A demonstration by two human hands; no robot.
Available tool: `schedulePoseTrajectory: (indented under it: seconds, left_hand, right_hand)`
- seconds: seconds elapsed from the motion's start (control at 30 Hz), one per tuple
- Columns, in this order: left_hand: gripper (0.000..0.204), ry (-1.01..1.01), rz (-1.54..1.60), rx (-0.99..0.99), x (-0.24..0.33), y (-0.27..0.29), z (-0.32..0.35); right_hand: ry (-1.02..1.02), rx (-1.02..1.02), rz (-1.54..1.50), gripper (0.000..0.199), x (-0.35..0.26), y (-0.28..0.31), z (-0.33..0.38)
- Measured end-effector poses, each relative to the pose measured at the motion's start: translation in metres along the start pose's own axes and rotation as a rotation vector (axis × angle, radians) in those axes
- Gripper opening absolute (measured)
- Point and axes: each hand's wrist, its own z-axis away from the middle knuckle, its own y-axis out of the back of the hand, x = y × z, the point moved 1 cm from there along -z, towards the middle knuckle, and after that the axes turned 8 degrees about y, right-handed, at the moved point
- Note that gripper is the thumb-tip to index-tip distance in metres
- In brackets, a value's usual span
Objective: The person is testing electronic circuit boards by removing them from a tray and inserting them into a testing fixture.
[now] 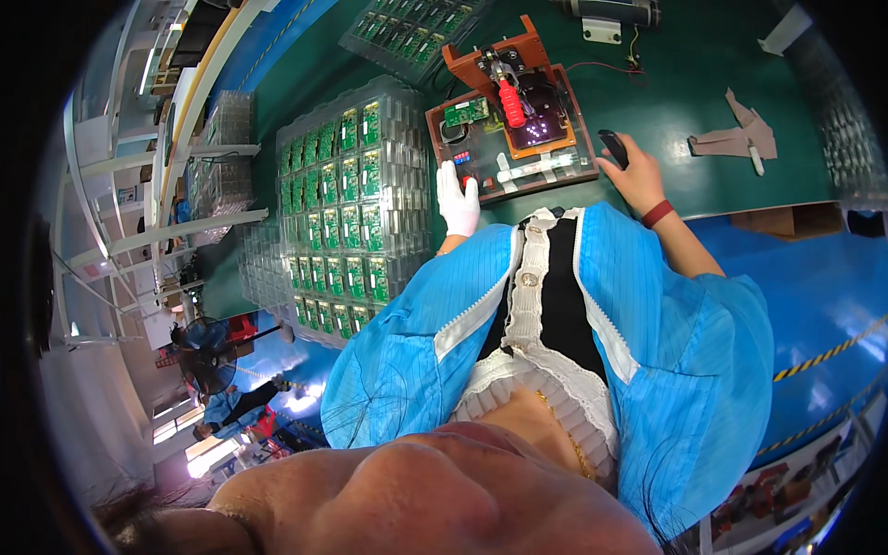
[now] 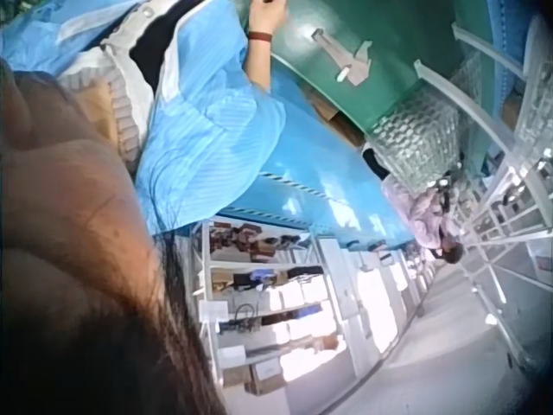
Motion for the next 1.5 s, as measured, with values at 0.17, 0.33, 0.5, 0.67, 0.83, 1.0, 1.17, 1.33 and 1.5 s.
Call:
schedulePoseTrajectory:
  seconds: [0.17, 0.33, 0.5, 0.67, 0.83, 1.0, 1.17, 1.33, 1.5]
  left_hand:
    - [0.057, -0.003, 0.002, -0.011, 0.0, 0.0, -0.001]
    - [0.057, -0.003, -0.015, -0.014, -0.002, 0.001, -0.001]
    - [0.058, 0.002, -0.004, -0.007, 0.001, 0.0, 0.0]
    - [0.057, 0.004, -0.032, -0.005, 0.0, 0.001, 0.0]
    - [0.057, 0.029, -0.027, -0.004, 0.001, 0.001, 0.0]
    - [0.057, 0.048, 0.038, -0.015, 0.001, 0.003, -0.002]
    - [0.058, 0.066, 0.11, -0.021, 0.0, 0.004, -0.004]
    - [0.058, 0.044, 0.049, -0.008, 0.003, 0.003, -0.003]
    - [0.057, 0.048, 0.009, -0.02, 0.004, 0.005, -0.001]
  right_hand:
    - [0.043, -0.02, 0.029, 0.042, 0.01, -0.017, -0.004]
    - [0.013, -0.089, 0.125, 0.045, 0.015, -0.029, -0.005]
    - [0.05, -0.144, 0.149, 0.047, 0.033, -0.035, -0.006]
    - [0.102, -0.185, 0.149, 0.049, 0.033, -0.035, -0.012]
    - [0.117, -0.213, 0.143, 0.051, 0.032, -0.035, -0.016]
    - [0.1, -0.223, 0.139, 0.051, 0.033, -0.033, -0.017]
    - [0.081, -0.243, 0.16, 0.05, 0.028, -0.031, -0.019]
    - [0.076, -0.242, 0.14, 0.049, 0.039, -0.035, -0.022]
    - [0.097, -0.239, 0.1, 0.049, 0.041, -0.037, -0.024]
